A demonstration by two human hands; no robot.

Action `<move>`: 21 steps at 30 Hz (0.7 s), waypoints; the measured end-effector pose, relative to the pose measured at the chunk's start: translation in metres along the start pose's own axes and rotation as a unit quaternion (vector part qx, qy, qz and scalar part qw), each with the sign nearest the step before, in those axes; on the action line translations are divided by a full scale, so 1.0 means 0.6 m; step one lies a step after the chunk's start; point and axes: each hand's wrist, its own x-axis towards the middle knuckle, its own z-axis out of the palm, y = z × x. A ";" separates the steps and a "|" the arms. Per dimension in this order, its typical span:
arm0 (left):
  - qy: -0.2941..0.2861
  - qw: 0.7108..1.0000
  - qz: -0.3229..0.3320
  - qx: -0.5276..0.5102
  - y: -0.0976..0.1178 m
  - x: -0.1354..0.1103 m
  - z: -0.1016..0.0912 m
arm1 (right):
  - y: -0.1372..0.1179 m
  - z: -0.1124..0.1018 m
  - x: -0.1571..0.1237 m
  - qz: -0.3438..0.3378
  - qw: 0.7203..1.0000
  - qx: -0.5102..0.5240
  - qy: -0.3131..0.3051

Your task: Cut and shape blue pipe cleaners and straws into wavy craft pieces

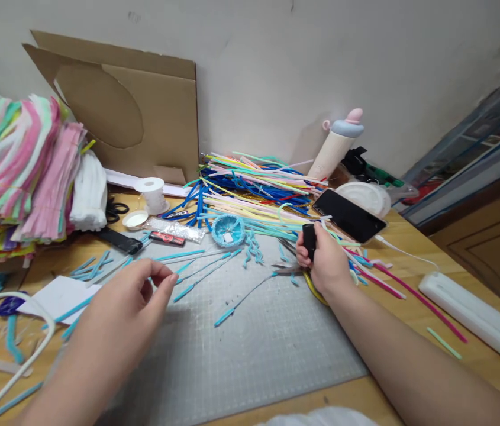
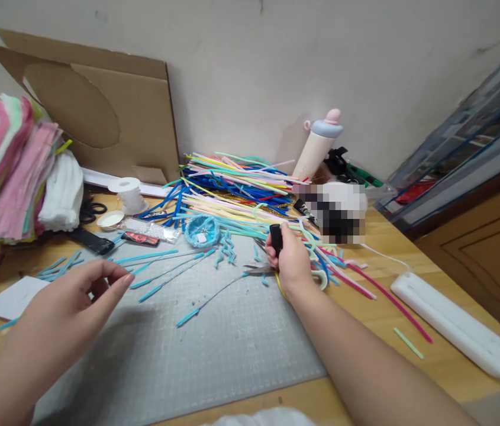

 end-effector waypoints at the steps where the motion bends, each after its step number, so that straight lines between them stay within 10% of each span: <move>1: 0.008 0.999 -0.007 -0.033 0.003 -0.001 0.003 | -0.002 0.004 -0.008 -0.001 1.000 -0.002 -0.014; 10: -0.086 0.891 -0.099 -0.436 0.047 -0.029 0.047 | 0.021 0.064 -0.139 0.261 0.911 0.028 -0.319; 21: -0.147 0.855 -0.127 -0.481 0.069 -0.043 0.057 | 0.042 0.073 -0.139 0.346 0.888 0.055 -0.297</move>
